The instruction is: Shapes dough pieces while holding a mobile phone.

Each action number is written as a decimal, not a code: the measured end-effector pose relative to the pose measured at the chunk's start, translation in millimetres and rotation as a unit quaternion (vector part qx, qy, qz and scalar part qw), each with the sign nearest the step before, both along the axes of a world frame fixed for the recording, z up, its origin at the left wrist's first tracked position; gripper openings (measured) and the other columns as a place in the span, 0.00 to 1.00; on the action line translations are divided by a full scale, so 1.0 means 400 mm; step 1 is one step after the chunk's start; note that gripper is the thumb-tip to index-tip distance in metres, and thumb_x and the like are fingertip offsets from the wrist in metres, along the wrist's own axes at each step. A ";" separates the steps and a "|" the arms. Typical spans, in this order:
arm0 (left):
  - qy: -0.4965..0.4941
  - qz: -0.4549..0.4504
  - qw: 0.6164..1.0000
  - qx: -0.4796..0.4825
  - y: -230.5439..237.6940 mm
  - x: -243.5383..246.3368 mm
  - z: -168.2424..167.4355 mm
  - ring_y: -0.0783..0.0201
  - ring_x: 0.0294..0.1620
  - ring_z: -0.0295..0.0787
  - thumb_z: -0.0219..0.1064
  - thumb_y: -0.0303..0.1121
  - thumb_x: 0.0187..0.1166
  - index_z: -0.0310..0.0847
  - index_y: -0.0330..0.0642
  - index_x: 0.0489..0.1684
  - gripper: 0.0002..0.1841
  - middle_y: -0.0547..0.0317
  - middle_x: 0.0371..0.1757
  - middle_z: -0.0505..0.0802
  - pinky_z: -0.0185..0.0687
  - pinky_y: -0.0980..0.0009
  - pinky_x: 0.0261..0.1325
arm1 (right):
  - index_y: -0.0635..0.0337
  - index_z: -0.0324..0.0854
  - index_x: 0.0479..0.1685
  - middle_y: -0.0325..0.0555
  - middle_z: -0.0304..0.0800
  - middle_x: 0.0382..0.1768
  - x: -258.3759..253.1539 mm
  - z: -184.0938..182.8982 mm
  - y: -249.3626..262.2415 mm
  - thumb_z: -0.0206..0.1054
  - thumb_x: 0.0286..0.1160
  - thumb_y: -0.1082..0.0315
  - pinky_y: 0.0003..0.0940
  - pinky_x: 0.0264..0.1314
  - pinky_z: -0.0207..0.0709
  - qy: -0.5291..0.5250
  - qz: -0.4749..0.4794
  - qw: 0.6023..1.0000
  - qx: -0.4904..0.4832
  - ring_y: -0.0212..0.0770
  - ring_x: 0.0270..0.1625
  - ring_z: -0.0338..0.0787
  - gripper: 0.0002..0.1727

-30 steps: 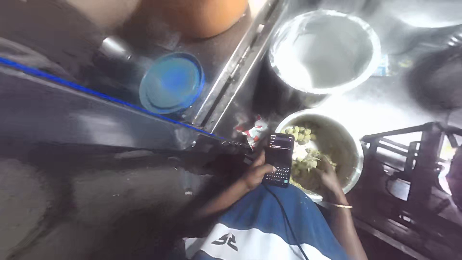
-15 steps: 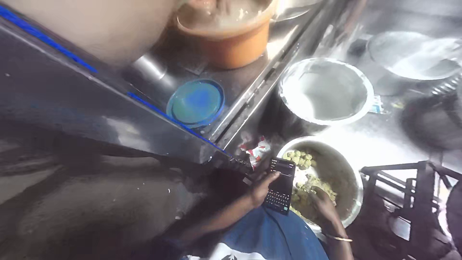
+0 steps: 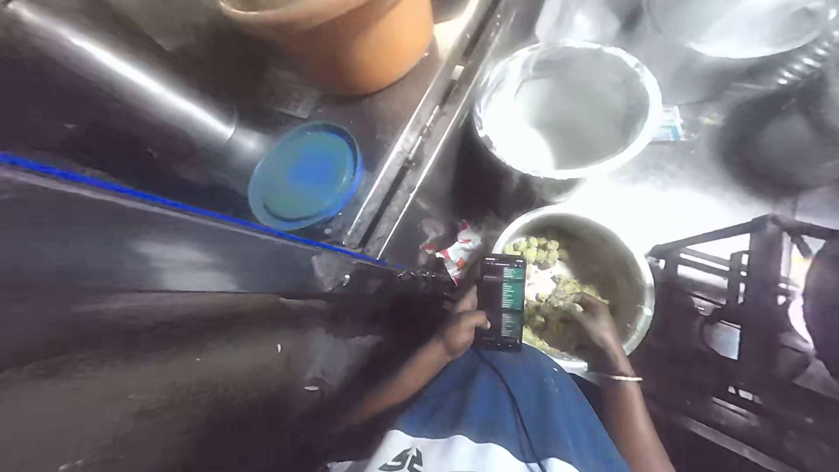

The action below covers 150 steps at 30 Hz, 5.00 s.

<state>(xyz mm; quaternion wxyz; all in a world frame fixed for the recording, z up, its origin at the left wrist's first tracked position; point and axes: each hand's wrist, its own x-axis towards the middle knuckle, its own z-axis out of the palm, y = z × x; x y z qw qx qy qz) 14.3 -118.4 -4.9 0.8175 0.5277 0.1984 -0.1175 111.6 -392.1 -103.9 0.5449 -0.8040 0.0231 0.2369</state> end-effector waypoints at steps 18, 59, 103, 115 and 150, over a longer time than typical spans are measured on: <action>-0.052 -0.046 0.997 0.021 -0.008 0.009 -0.017 0.54 0.65 0.88 0.72 0.13 0.59 0.45 0.33 0.86 0.49 0.44 0.69 0.84 0.88 0.57 0.68 | 0.56 0.74 0.24 0.29 0.70 0.16 0.007 -0.030 -0.006 0.60 0.87 0.63 0.21 0.24 0.68 -0.003 -0.056 0.998 0.031 0.22 0.18 0.70 0.17; -0.143 0.031 0.974 0.174 0.028 0.132 0.066 0.66 0.44 0.87 0.75 0.33 0.68 0.70 0.40 0.53 0.21 0.56 0.45 0.86 0.87 0.66 0.50 | 0.67 0.82 0.50 0.44 0.89 0.37 -0.001 -0.048 0.002 0.67 0.79 0.70 0.30 0.40 0.85 0.005 -0.029 0.999 0.036 0.30 0.34 0.87 0.09; -0.050 -0.038 0.996 -0.066 0.057 -0.018 0.000 0.57 0.70 0.84 0.57 0.21 0.71 0.41 0.35 0.90 0.42 0.45 0.75 0.81 0.82 0.55 0.72 | 0.68 0.82 0.50 0.44 0.87 0.38 0.010 -0.029 0.004 0.66 0.80 0.68 0.28 0.42 0.82 0.001 0.006 1.000 -0.003 0.27 0.35 0.84 0.11; -0.090 -0.094 0.986 -0.101 0.071 -0.029 -0.015 0.57 0.74 0.82 0.57 0.20 0.73 0.26 0.40 0.93 0.47 0.48 0.80 0.76 0.80 0.53 0.75 | 0.66 0.82 0.50 0.40 0.86 0.38 0.000 -0.028 0.007 0.66 0.80 0.68 0.24 0.40 0.81 0.013 -0.022 0.999 0.019 0.24 0.34 0.83 0.10; -0.122 -0.089 0.977 -0.149 0.063 -0.029 -0.029 0.53 0.74 0.82 0.60 0.16 0.60 0.23 0.40 0.91 0.55 0.47 0.80 0.76 0.81 0.50 0.74 | 0.71 0.78 0.61 0.50 0.88 0.48 0.006 -0.028 0.005 0.65 0.81 0.71 0.29 0.45 0.85 0.031 -0.009 0.999 0.024 0.30 0.41 0.88 0.15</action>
